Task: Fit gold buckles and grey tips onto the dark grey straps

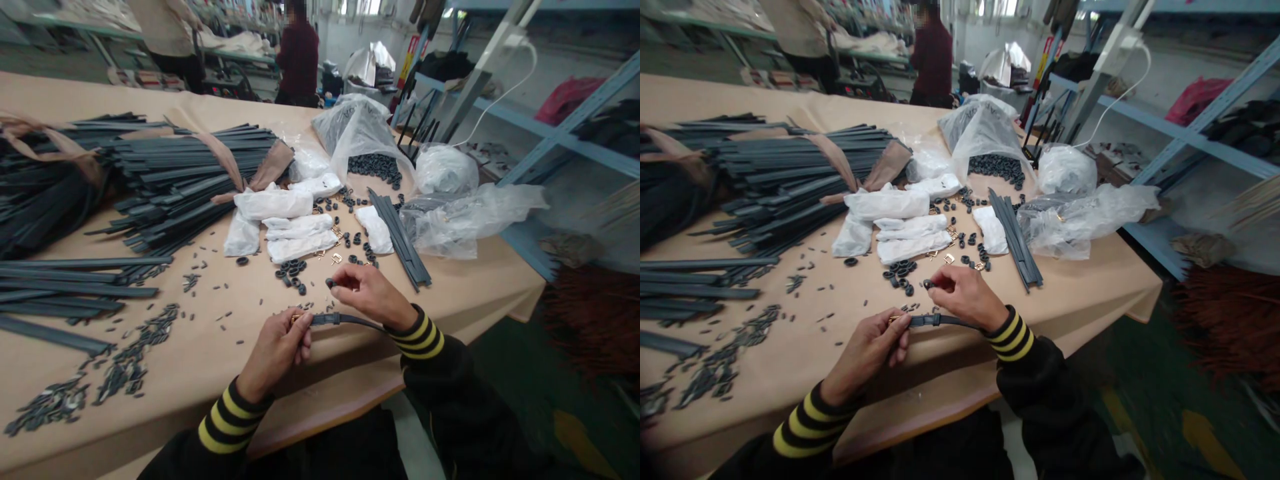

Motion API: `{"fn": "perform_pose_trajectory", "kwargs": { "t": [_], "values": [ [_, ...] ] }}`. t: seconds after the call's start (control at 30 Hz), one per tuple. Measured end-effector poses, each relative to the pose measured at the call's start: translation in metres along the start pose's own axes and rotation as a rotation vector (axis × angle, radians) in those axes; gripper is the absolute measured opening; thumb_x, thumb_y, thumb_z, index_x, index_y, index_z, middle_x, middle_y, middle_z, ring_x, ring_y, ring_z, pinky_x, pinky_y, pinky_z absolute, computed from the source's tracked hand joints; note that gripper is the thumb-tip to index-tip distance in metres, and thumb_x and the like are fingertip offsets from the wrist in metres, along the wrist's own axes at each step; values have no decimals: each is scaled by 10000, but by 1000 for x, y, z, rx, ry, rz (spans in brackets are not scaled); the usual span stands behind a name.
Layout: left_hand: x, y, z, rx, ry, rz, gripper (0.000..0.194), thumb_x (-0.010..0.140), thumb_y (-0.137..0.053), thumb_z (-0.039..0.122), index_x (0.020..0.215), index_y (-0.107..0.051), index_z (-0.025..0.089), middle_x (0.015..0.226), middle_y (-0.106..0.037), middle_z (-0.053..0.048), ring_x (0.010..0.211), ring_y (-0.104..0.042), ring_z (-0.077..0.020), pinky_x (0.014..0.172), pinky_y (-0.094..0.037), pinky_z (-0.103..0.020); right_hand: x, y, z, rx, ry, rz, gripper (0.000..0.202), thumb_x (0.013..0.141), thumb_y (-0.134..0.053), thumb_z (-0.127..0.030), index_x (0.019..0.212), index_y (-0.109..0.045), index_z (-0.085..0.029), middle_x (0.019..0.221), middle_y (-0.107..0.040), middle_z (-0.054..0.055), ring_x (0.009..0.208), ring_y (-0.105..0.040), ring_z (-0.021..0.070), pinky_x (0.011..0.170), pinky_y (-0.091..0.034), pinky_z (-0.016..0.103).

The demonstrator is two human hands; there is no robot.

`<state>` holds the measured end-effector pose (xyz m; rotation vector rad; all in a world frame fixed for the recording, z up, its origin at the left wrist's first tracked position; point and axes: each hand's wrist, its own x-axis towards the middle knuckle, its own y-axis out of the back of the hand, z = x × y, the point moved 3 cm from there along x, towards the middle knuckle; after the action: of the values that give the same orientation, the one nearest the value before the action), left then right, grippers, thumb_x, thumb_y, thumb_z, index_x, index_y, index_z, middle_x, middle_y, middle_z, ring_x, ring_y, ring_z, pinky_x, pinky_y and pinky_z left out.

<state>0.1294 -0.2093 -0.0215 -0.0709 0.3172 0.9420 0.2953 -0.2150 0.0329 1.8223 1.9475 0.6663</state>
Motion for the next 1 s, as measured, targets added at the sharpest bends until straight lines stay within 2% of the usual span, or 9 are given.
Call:
{"fn": "perform_pose_trajectory", "kwargs": {
  "t": [0.13, 0.23, 0.37, 0.57, 0.73, 0.9, 1.0],
  "values": [
    [-2, -1, 0, -28, -19, 32, 282, 805, -467, 388, 643, -465, 157, 434, -494, 58, 345, -433, -59, 352, -333, -159, -42, -25, -7, 325, -207, -44, 94, 737, -518, -224, 766, -538, -137, 571, -438, -48, 475, -363, 52, 431, -284, 165],
    [-7, -6, -2, -29, -38, 46, 262, 804, -473, 381, 662, -465, 160, 444, -489, 62, 353, -434, -60, 352, -334, -158, -58, -40, -1, 349, -292, 26, 50, 718, -509, -189, 702, -519, -142, 523, -402, -59, 447, -327, 46, 411, -254, 163],
    [-16, -16, -8, -11, -76, 44, 290, 819, -452, 381, 627, -449, 164, 424, -479, 61, 339, -412, -53, 361, -331, -160, -64, -45, 6, 316, -315, 125, 75, 731, -480, -190, 679, -518, -151, 502, -434, -51, 440, -371, 54, 414, -285, 162],
    [-22, -22, -12, -51, -86, 85, 272, 822, -453, 381, 655, -454, 166, 430, -490, 61, 331, -403, -50, 350, -314, -157, -73, -52, 8, 346, -349, 89, 172, 782, -421, -231, 669, -525, -154, 481, -485, -35, 369, -422, 58, 371, -347, 157],
    [-22, -26, -13, -87, -79, 33, 242, 815, -468, 376, 693, -469, 167, 442, -489, 64, 354, -420, -56, 364, -327, -160, -79, -57, 13, 417, -391, 141, 182, 794, -430, -258, 664, -502, -153, 457, -470, -50, 336, -415, 51, 342, -362, 151],
    [-23, -27, -12, -146, -45, -1, 243, 816, -466, 386, 707, -458, 169, 443, -477, 72, 353, -415, -54, 363, -316, -157, -78, -54, 15, 534, -376, 26, 188, 793, -464, -262, 653, -490, -140, 476, -498, -47, 365, -452, 43, 377, -397, 145],
    [-24, -26, -10, -161, -23, -82, 257, 816, -467, 386, 686, -447, 165, 434, -471, 71, 344, -396, -47, 359, -287, -150, -80, -50, 15, 621, -347, -90, 223, 799, -480, -296, 649, -484, -132, 472, -502, -47, 372, -463, 41, 398, -406, 150]
  ]
}}
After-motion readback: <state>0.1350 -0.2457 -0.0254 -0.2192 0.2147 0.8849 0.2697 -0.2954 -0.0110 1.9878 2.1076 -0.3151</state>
